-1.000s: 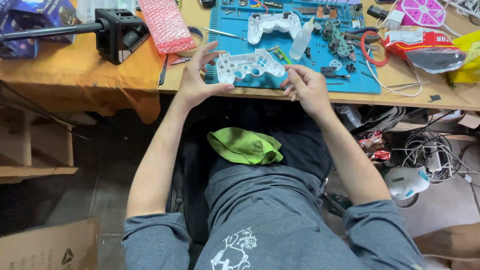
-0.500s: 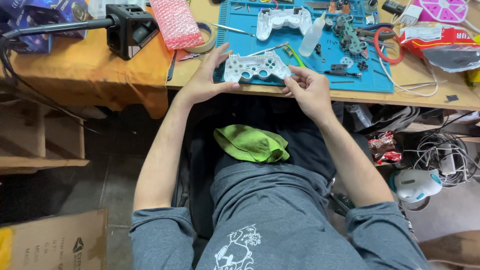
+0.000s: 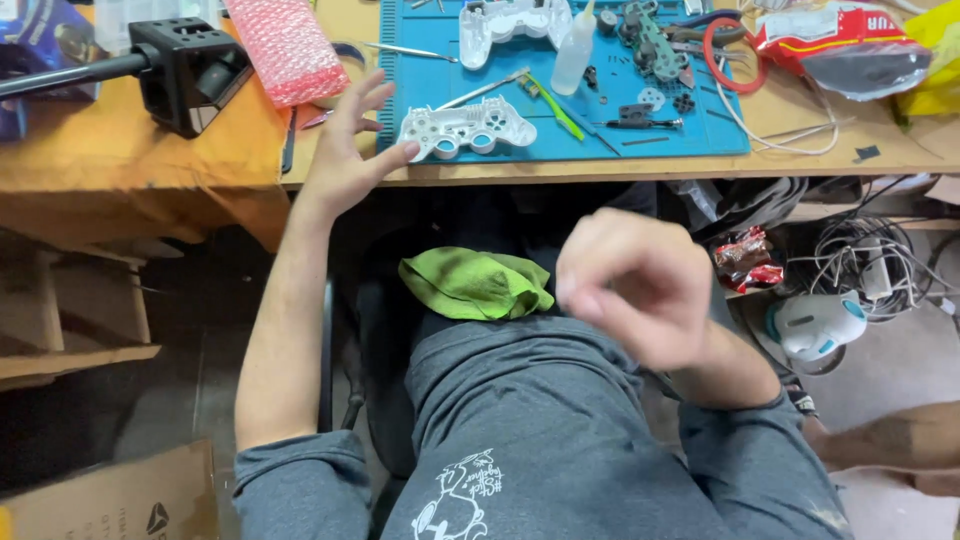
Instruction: Cleaning and inspecting small components of a game controller using a toothbrush at a repair station.
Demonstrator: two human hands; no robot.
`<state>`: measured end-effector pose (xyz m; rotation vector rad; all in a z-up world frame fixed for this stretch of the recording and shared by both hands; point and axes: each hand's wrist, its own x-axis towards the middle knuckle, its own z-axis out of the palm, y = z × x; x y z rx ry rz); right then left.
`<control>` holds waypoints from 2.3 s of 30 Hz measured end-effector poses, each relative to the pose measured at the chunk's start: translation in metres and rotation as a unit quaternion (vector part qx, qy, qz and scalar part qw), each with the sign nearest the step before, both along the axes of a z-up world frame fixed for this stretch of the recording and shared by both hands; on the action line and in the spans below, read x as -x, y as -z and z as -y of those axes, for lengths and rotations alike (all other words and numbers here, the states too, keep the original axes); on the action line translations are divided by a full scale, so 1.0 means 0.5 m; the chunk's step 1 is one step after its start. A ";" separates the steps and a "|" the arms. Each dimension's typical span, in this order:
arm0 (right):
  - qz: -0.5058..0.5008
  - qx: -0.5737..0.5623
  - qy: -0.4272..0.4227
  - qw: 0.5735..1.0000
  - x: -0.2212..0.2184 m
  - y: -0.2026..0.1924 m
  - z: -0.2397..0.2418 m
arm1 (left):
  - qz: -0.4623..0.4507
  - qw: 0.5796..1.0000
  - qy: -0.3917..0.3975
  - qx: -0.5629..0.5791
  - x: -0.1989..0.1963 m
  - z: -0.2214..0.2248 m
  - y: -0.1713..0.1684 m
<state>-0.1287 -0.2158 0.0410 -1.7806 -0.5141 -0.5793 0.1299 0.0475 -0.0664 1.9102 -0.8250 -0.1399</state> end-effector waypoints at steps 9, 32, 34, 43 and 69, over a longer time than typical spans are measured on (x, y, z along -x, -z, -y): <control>0.091 -0.099 -0.233 0.963 0.088 -0.046 0.008 | 0.127 0.989 -0.002 0.081 0.052 0.021 -0.048; 0.056 -0.172 -0.330 0.927 0.102 -0.061 0.026 | 0.108 0.991 0.048 0.070 0.108 0.045 -0.082; 0.055 -0.177 -0.341 0.922 0.102 -0.066 0.026 | 0.107 0.991 0.047 0.069 0.110 0.046 -0.083; 0.103 -0.064 -0.207 0.971 0.032 -0.065 0.071 | 0.105 0.991 0.045 0.065 0.121 0.046 -0.096; -0.074 0.446 0.277 0.848 -0.381 0.261 0.342 | 0.099 0.989 0.076 0.083 0.157 0.062 -0.115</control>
